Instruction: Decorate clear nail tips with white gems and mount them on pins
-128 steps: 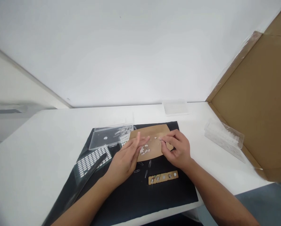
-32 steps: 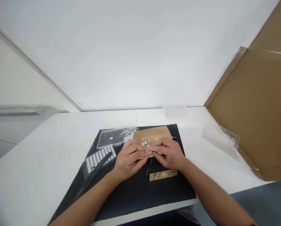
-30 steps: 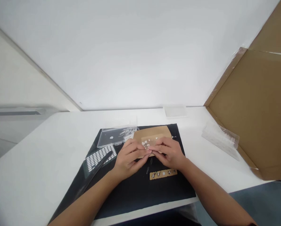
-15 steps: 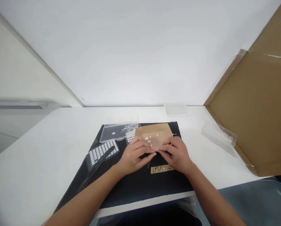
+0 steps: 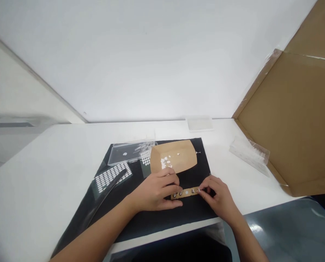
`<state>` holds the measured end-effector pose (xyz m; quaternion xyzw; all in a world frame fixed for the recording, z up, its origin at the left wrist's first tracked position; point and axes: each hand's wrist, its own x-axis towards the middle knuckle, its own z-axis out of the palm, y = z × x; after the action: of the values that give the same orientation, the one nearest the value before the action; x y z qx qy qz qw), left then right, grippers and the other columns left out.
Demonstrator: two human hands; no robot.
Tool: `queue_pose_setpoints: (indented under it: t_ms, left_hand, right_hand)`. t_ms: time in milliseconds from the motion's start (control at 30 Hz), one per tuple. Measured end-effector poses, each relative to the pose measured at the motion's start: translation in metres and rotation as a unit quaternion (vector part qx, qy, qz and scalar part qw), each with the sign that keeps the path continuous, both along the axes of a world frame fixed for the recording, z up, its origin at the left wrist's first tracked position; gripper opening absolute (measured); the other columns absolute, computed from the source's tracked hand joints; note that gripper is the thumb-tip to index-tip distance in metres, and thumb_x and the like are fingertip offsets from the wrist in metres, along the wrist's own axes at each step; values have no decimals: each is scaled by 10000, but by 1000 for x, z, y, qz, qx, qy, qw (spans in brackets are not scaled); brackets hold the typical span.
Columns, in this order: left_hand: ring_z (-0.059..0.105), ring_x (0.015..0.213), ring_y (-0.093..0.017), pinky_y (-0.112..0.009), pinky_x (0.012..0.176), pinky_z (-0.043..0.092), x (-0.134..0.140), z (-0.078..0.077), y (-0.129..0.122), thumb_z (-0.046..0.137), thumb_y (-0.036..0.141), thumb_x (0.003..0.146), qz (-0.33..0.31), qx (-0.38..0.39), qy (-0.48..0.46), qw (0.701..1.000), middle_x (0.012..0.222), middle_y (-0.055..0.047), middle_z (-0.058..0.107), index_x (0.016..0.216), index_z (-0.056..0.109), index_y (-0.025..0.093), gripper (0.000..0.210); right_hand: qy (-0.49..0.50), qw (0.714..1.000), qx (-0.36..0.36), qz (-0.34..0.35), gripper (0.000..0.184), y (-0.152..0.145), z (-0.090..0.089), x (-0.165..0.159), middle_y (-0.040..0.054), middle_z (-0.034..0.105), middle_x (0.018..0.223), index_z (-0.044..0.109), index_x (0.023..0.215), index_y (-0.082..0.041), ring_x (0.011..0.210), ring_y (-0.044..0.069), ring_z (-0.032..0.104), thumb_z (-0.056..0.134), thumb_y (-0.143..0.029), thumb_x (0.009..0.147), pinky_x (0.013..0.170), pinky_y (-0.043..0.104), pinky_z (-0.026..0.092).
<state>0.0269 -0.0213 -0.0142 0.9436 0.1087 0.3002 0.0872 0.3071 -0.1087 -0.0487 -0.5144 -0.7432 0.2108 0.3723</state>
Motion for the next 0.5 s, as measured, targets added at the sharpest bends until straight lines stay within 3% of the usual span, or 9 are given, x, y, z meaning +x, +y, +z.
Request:
queue_pose_setpoints:
  t_ms: [267, 400, 500]
  left_hand:
    - [646, 931, -248, -345, 789, 554, -2, -6, -1, 782, 485, 921, 20, 9, 37, 999, 890, -68, 726, 1022, 716, 194, 316]
    - [638, 917, -252, -349, 764, 543, -1, -10, -1, 768, 460, 931, 37, 9, 55, 998, 846, -55, 723, 1060, 729, 189, 302]
    - [635, 899, -244, -342, 754, 534, 0, -11, -2, 745, 444, 954, 40, 1, 67, 997, 819, -45, 722, 1068, 739, 201, 268]
  right_hand:
    - [-41, 999, -14, -5, 172, 5, -8, 6, 5, 696, 808, 726, 887, -240, 688, 175, 611, 737, -370, 999, 631, 318, 495]
    - [-37, 997, -62, -31, 218, 5, -6, 6, -12, 680, 764, 737, 867, -247, 630, 162, 559, 774, -437, 968, 626, 321, 462]
    - [-14, 995, -94, -22, 221, 6, -3, 7, 3, 720, 828, 755, 886, -250, 675, 170, 606, 797, -459, 946, 647, 323, 486]
